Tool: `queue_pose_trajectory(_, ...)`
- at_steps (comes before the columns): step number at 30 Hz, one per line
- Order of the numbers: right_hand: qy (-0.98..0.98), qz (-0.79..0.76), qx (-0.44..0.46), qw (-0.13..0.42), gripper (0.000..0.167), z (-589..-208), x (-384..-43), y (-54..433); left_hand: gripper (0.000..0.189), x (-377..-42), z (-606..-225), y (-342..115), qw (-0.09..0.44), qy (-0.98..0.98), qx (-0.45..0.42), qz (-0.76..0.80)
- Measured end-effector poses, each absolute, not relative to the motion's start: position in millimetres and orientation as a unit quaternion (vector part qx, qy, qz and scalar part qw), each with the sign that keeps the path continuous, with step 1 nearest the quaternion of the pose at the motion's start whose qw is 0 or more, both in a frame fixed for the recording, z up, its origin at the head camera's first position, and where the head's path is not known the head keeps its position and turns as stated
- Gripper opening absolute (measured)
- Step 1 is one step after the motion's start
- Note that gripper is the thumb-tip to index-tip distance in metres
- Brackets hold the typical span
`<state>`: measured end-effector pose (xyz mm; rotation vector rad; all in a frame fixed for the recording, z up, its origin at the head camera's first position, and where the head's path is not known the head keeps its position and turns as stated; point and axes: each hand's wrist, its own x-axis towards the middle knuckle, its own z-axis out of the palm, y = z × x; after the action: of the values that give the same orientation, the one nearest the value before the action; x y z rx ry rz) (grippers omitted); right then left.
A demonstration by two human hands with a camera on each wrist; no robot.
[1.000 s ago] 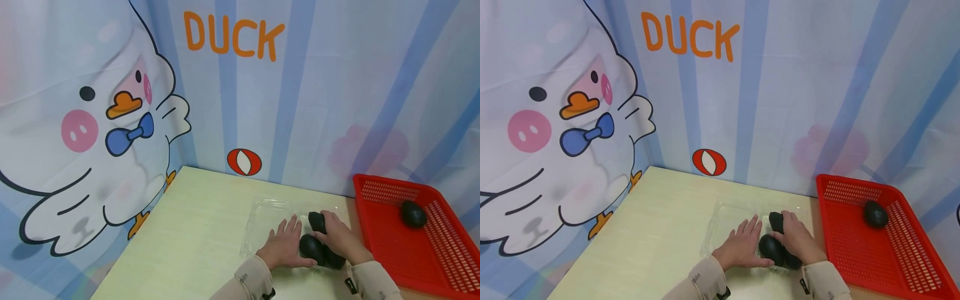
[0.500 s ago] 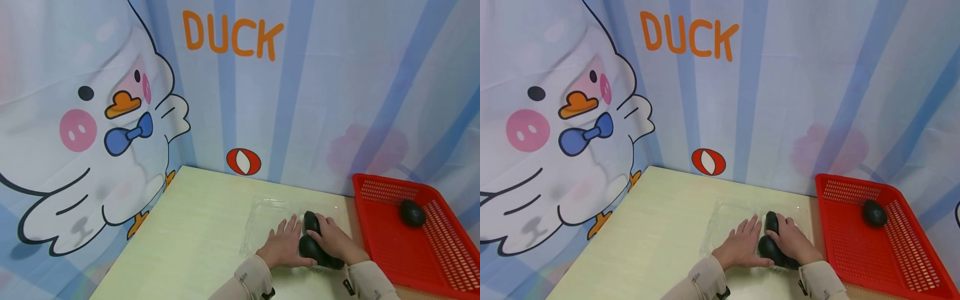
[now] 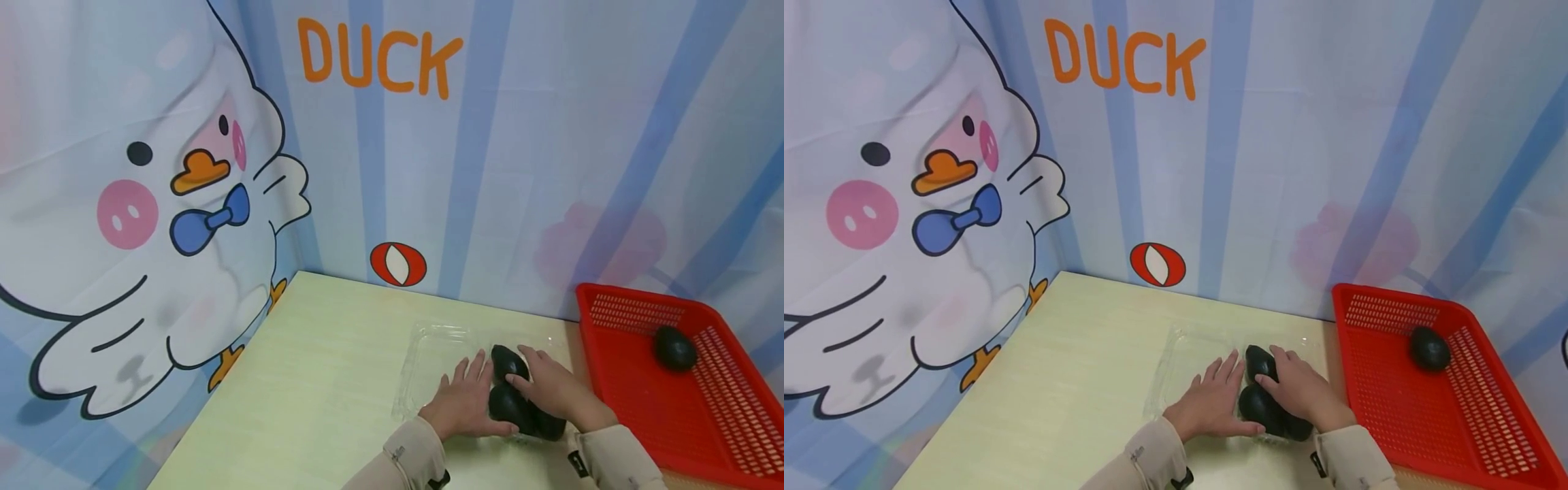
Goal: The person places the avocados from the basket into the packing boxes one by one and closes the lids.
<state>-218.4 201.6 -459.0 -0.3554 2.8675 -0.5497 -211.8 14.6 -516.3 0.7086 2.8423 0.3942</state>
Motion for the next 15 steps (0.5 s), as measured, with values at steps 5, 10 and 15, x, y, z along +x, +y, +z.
queue_pose_trajectory(5,0.969,-0.190,-0.138,0.079,0.069,-447,-218,207,0.114,-213,-515,14,0.097,0.958,0.236,0.133)
queue_pose_trajectory(10,0.968,-0.196,-0.146,0.062,0.069,-441,-220,212,0.115,-213,-514,15,0.100,0.958,0.233,0.132)
queue_pose_trajectory(15,0.967,-0.201,-0.142,0.062,0.069,-434,-222,218,0.115,-213,-514,17,0.106,0.957,0.231,0.137)
